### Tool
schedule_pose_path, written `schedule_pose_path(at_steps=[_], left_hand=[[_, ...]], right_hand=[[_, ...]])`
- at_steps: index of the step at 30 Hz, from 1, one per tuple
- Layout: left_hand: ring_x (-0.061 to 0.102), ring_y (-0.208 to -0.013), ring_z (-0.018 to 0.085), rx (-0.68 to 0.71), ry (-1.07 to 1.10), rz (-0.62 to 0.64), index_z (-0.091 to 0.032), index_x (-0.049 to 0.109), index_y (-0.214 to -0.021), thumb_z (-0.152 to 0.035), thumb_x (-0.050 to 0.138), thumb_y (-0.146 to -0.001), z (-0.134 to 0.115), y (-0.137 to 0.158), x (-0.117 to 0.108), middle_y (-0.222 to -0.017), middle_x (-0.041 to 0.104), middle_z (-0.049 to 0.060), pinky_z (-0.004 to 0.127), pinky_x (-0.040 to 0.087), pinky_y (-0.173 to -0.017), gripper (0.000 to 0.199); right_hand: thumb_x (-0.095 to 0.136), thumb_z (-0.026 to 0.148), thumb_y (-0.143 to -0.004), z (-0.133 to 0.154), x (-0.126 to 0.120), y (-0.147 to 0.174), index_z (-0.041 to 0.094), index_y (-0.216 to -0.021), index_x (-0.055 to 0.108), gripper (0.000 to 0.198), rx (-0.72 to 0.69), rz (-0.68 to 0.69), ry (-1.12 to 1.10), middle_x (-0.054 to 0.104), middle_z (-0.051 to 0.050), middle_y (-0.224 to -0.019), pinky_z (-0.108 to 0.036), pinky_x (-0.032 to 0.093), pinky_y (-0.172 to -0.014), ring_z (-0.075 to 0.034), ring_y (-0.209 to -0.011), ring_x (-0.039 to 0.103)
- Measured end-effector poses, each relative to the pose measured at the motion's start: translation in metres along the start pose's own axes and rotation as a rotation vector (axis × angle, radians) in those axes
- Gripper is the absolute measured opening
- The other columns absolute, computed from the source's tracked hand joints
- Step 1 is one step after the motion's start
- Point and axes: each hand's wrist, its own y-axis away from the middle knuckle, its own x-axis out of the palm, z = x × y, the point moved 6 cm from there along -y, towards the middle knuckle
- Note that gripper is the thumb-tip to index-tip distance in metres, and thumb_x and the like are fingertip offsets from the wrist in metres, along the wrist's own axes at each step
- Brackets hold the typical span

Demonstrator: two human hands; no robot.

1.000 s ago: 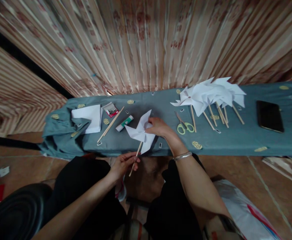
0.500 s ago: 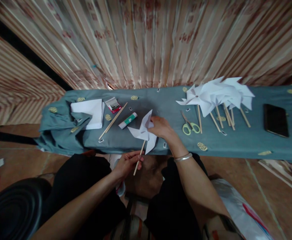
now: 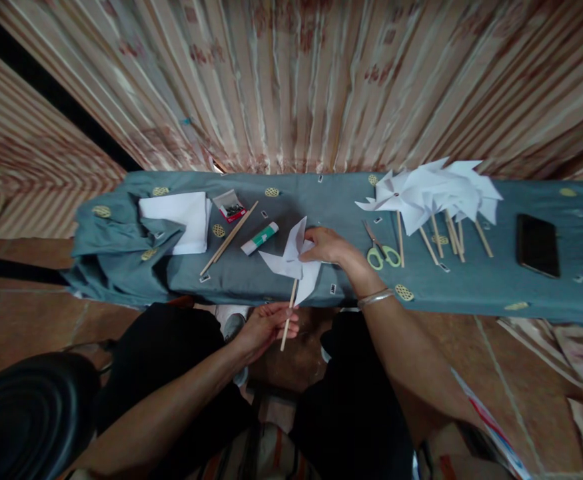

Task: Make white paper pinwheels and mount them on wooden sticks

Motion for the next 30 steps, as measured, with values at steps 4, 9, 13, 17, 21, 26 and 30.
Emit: schedule_pose_path(at_steps=[4,9,13,17,21,26,30], left_hand=[[0.065,-0.051,0.011,0.003,0.015,-0.004,-0.008,0.07,-0.082,-0.016,0.078,-0.072,0.001,-0.001,0.0,-0.065,0.069,0.004,0.022,0.056,-0.054,0.015],[0.065,-0.052,0.011,0.011,-0.001,-0.008,-0.008,0.07,-0.087,-0.016,0.078,-0.073,0.001,0.0,0.001,-0.066,0.069,0.004,0.024,0.056,-0.056,0.018],[0.065,-0.053,0.012,0.013,-0.014,-0.022,-0.007,0.07,-0.089,-0.016,0.077,-0.075,0.0,0.001,0.001,-0.067,0.069,0.004,0.025,0.055,-0.057,0.017],[0.066,-0.055,0.012,0.019,-0.02,-0.01,-0.008,0.071,-0.09,-0.019,0.078,-0.074,0.0,0.0,0.001,-0.068,0.069,0.005,0.026,0.055,-0.059,0.021],[0.065,-0.053,0.012,0.022,-0.035,0.0,-0.009,0.071,-0.089,-0.023,0.079,-0.072,0.002,-0.002,-0.001,-0.067,0.069,0.004,0.026,0.055,-0.058,0.024],[0.064,-0.05,0.013,-0.02,-0.102,0.074,-0.009,0.07,-0.085,-0.039,0.08,-0.069,0.008,-0.004,-0.001,-0.063,0.068,0.005,0.025,0.051,-0.055,0.035],[0.062,-0.049,0.013,0.004,-0.139,0.107,-0.01,0.069,-0.084,-0.049,0.08,-0.064,0.008,-0.004,-0.002,-0.062,0.067,0.004,0.026,0.051,-0.054,0.045]], right_hand=[[0.074,0.033,-0.069,0.005,-0.003,-0.005,0.018,-0.095,0.071,0.031,0.013,0.033,0.131,0.072,-0.006,-0.095,-0.027,0.045,-0.071,-0.023,-0.087,0.065],[0.075,0.037,-0.068,0.009,-0.004,-0.011,0.019,-0.093,0.072,0.031,-0.015,0.102,0.246,0.071,-0.005,-0.091,-0.027,0.042,-0.065,-0.022,-0.082,0.064],[0.075,0.037,-0.069,0.011,-0.005,-0.015,0.019,-0.093,0.073,0.03,-0.044,0.175,0.25,0.071,-0.003,-0.09,-0.026,0.041,-0.066,-0.021,-0.082,0.064],[0.076,0.039,-0.068,0.013,-0.006,-0.02,0.021,-0.09,0.073,0.029,-0.064,0.208,0.29,0.071,-0.003,-0.089,-0.027,0.042,-0.068,-0.022,-0.083,0.064],[0.077,0.039,-0.067,0.016,-0.007,-0.025,0.02,-0.087,0.073,0.027,-0.11,0.238,0.341,0.07,-0.004,-0.085,-0.029,0.042,-0.067,-0.023,-0.081,0.064],[0.077,0.038,-0.066,0.016,-0.006,-0.033,0.02,-0.076,0.072,0.021,-0.167,0.281,0.327,0.066,-0.001,-0.072,-0.028,0.041,-0.061,-0.018,-0.07,0.06],[0.077,0.038,-0.065,0.014,-0.004,-0.036,0.02,-0.073,0.07,0.022,-0.176,0.328,0.292,0.063,0.002,-0.066,-0.026,0.037,-0.056,-0.014,-0.063,0.054]])
